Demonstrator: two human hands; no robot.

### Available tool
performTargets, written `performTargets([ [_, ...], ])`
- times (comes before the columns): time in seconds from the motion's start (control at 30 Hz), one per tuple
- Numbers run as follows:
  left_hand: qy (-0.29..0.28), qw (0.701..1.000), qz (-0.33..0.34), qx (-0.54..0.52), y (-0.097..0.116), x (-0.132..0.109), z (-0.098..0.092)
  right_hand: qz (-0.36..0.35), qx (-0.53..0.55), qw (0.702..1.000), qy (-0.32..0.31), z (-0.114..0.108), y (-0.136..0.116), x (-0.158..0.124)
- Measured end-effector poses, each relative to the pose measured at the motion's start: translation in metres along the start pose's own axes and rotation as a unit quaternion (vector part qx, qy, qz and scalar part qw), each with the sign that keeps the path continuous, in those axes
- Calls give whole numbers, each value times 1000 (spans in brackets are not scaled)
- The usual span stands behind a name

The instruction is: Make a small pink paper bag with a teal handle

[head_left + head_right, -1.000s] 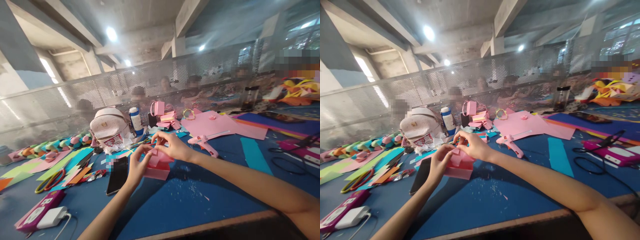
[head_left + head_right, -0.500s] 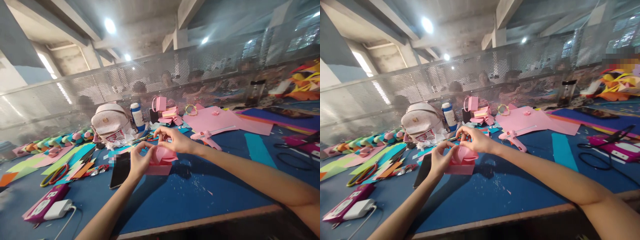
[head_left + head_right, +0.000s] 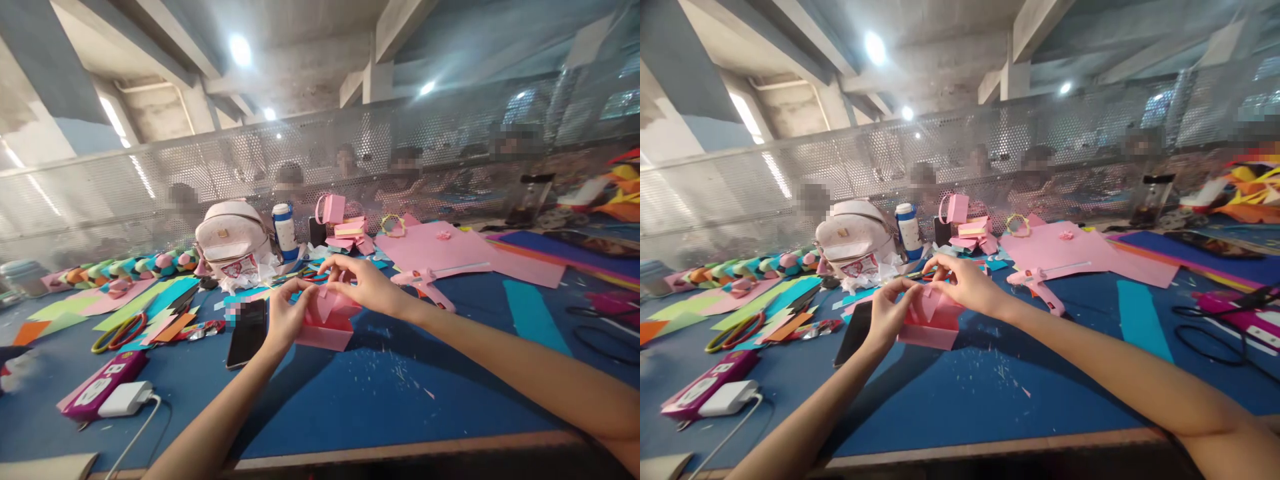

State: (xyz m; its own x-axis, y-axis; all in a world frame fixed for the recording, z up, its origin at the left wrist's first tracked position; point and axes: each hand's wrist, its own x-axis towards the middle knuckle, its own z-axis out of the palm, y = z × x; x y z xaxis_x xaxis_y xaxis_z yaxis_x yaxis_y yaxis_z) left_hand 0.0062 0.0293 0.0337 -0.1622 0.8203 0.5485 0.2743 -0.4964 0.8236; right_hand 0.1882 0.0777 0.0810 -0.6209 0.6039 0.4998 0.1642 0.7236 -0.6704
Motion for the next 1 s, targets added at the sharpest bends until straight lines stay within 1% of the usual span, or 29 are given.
performTargets([
  [0.13,-3,1000,-8,1,1,1,-1,-8,36,999,-5,-4,2,1],
  [0.23,3,1000,6,24,2,1,-1,-18,40,999,-25,-7,1,1],
  [0.33,-2,1000,10,18,2,2,-1,-17,32,999,-33,-8,3,2],
  [0.4,-12,1000,1,-4,0,3,-1,-7,23,1000,-14,-8,6,3],
  [0.47,-40,999,-21,-29,-3,5,-1,2,18,1000,18,-10,9,5],
  [0.53,-65,996,-48,-48,-6,6,0,-5,9,999,34,-13,10,5],
  [0.57,-72,994,-59,-54,-7,6,0,-20,-7,999,31,-15,9,5],
  [0.63,-74,994,-65,-55,-6,6,0,-77,-69,995,11,-18,6,4],
  [0.73,-73,996,-42,-36,-1,3,1,-167,-191,967,-5,-18,-2,1],
  [0.8,-74,997,-25,-20,2,1,2,-185,-236,954,9,-17,-6,-1],
  [0.87,-78,997,-20,-8,5,0,3,-165,-245,955,39,-15,-8,-3],
  [0.93,-81,997,-20,-4,5,0,4,-112,-224,966,63,-13,-8,-3],
  [1.0,-82,997,-14,-5,3,0,4,-46,-168,983,57,-10,-6,-2],
])
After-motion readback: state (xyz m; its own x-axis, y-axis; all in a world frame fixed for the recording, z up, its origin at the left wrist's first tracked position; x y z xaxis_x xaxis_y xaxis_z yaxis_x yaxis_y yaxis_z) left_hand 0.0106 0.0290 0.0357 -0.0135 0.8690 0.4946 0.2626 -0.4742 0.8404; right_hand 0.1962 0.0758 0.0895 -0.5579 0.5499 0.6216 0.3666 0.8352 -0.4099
